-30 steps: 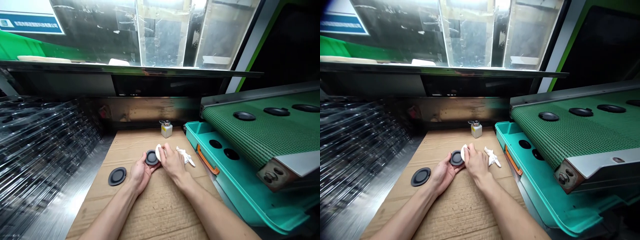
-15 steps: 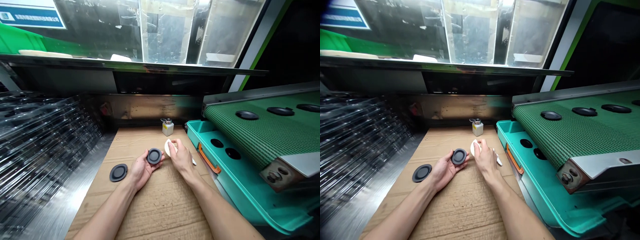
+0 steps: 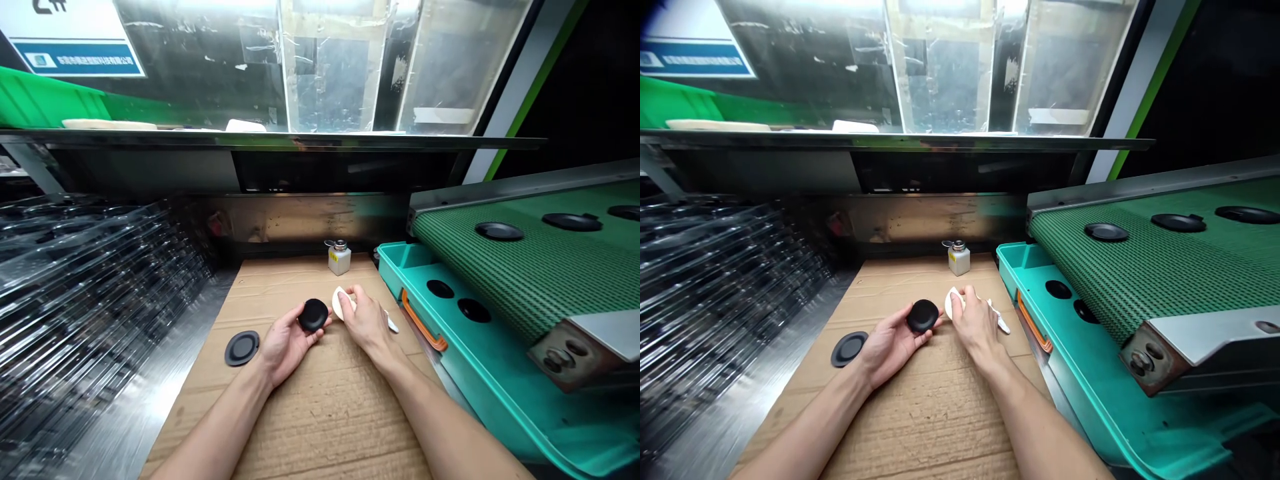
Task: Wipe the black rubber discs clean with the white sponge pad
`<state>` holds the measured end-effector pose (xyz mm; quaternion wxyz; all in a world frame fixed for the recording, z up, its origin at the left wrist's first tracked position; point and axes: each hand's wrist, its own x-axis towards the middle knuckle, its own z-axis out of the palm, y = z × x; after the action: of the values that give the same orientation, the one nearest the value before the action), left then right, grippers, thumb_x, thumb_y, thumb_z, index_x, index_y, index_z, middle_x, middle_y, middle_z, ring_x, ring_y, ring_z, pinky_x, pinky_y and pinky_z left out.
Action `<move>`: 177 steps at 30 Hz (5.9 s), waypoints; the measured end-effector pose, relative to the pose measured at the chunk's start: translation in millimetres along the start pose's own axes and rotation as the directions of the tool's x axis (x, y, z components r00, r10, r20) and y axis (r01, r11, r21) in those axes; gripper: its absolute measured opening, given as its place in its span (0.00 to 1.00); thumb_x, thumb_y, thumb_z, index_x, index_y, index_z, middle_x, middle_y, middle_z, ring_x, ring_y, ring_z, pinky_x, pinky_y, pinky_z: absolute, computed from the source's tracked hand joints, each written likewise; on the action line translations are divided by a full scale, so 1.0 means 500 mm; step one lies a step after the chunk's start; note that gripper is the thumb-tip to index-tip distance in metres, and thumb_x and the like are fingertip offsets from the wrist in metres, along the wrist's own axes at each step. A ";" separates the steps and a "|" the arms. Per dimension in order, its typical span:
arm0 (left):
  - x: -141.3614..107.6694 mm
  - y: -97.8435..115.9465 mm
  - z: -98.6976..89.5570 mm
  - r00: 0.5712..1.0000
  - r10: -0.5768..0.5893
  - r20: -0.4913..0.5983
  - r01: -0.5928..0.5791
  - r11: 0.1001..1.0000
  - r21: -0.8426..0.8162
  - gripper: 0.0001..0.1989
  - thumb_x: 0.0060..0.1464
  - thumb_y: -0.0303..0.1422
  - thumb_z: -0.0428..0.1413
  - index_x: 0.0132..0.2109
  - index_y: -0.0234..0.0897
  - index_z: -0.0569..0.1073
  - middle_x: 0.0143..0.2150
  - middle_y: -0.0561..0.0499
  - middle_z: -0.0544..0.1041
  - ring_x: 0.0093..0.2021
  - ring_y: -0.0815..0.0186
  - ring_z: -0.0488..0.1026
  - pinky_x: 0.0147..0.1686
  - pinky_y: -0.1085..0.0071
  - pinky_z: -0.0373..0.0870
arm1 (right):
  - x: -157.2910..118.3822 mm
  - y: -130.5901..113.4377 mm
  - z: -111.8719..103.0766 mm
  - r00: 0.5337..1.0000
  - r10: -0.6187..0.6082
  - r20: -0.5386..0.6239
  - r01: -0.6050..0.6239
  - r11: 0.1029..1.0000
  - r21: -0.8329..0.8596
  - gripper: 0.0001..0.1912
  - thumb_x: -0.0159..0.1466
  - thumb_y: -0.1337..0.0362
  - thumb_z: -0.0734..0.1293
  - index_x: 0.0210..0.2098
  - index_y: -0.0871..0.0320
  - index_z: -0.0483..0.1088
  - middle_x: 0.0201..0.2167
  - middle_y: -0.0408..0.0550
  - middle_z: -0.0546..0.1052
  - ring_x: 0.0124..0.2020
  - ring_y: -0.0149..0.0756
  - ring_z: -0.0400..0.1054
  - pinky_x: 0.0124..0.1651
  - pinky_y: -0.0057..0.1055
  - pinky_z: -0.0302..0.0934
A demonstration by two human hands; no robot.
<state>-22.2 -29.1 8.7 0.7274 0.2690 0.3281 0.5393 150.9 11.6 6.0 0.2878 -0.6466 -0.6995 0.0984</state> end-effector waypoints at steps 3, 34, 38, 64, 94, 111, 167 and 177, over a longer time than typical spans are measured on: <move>-0.007 -0.009 0.010 0.978 0.202 -0.045 -0.185 0.953 0.238 0.31 0.48 0.27 0.64 0.59 0.36 0.65 0.54 0.38 0.74 0.50 0.59 0.73 0.47 0.69 0.69 | -0.001 -0.001 -0.002 1.000 -0.003 0.016 0.003 1.000 -0.010 0.18 0.70 0.49 0.53 0.45 0.52 0.67 0.33 0.46 0.78 0.35 0.41 0.72 0.32 0.30 0.51; 0.005 -0.026 -0.014 0.808 0.565 0.168 -0.520 0.548 0.655 0.30 0.52 0.32 0.61 0.61 0.39 0.65 0.63 0.45 0.66 0.63 0.57 0.63 0.64 0.61 0.58 | 0.004 -0.018 0.001 0.992 -0.005 0.126 -0.105 0.521 0.847 0.22 0.59 0.47 0.67 0.42 0.59 0.68 0.24 0.44 0.75 0.22 0.31 0.65 0.24 0.25 0.55; 0.004 -0.035 -0.010 0.826 0.538 0.169 -0.511 0.587 0.628 0.34 0.51 0.31 0.62 0.63 0.40 0.61 0.64 0.43 0.65 0.64 0.57 0.61 0.64 0.59 0.58 | -0.003 -0.027 0.008 0.991 -0.079 0.108 -0.051 0.518 0.854 0.21 0.60 0.48 0.67 0.44 0.58 0.68 0.26 0.45 0.76 0.25 0.32 0.67 0.27 0.25 0.58; 0.006 0.016 -0.014 0.999 0.051 0.007 -0.050 0.995 -0.085 0.19 0.62 0.41 0.47 0.51 0.33 0.71 0.58 0.37 0.71 0.55 0.52 0.72 0.55 0.55 0.68 | -0.010 -0.022 0.008 0.992 -0.044 -0.116 0.103 0.816 0.569 0.17 0.64 0.51 0.62 0.44 0.55 0.70 0.24 0.42 0.74 0.23 0.33 0.64 0.27 0.27 0.54; -0.122 0.030 0.060 0.619 0.730 0.289 -0.590 0.190 0.785 0.38 0.44 0.30 0.65 0.61 0.46 0.59 0.58 0.44 0.66 0.59 0.57 0.65 0.61 0.61 0.60 | 0.007 0.031 0.018 0.943 -0.289 0.167 0.234 0.929 0.286 0.15 0.62 0.53 0.62 0.39 0.51 0.77 0.33 0.45 0.79 0.36 0.39 0.71 0.38 0.30 0.58; -0.243 0.091 -0.071 0.837 0.515 -0.187 -0.044 0.404 0.914 0.20 0.55 0.48 0.54 0.43 0.35 0.75 0.36 0.48 0.77 0.32 0.64 0.72 0.30 0.71 0.66 | 0.006 0.035 0.012 0.938 -0.293 0.186 0.236 0.931 0.278 0.16 0.61 0.52 0.62 0.39 0.51 0.77 0.34 0.47 0.79 0.38 0.40 0.72 0.37 0.30 0.56; -0.161 0.187 -0.113 0.993 0.115 0.023 0.014 -0.310 0.950 0.31 0.42 0.44 0.62 0.55 0.42 0.72 0.56 0.47 0.73 0.55 0.54 0.70 0.53 0.64 0.66 | 0.009 0.037 0.017 0.937 -0.293 0.192 0.246 0.941 0.234 0.16 0.62 0.50 0.60 0.39 0.48 0.76 0.34 0.45 0.79 0.40 0.40 0.71 0.40 0.32 0.56; -0.153 0.178 -0.110 0.992 0.109 0.071 -0.030 -0.342 0.939 0.31 0.45 0.39 0.60 0.58 0.40 0.69 0.60 0.47 0.70 0.56 0.55 0.70 0.55 0.65 0.66 | 0.005 0.033 0.013 0.936 -0.310 0.165 0.264 0.931 0.253 0.16 0.63 0.50 0.60 0.40 0.48 0.75 0.35 0.44 0.79 0.39 0.39 0.72 0.38 0.30 0.56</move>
<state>-133.7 -76.1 54.1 0.1566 0.7551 0.6300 0.0916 161.4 17.9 -7.0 0.2985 -0.4864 -0.7965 0.1997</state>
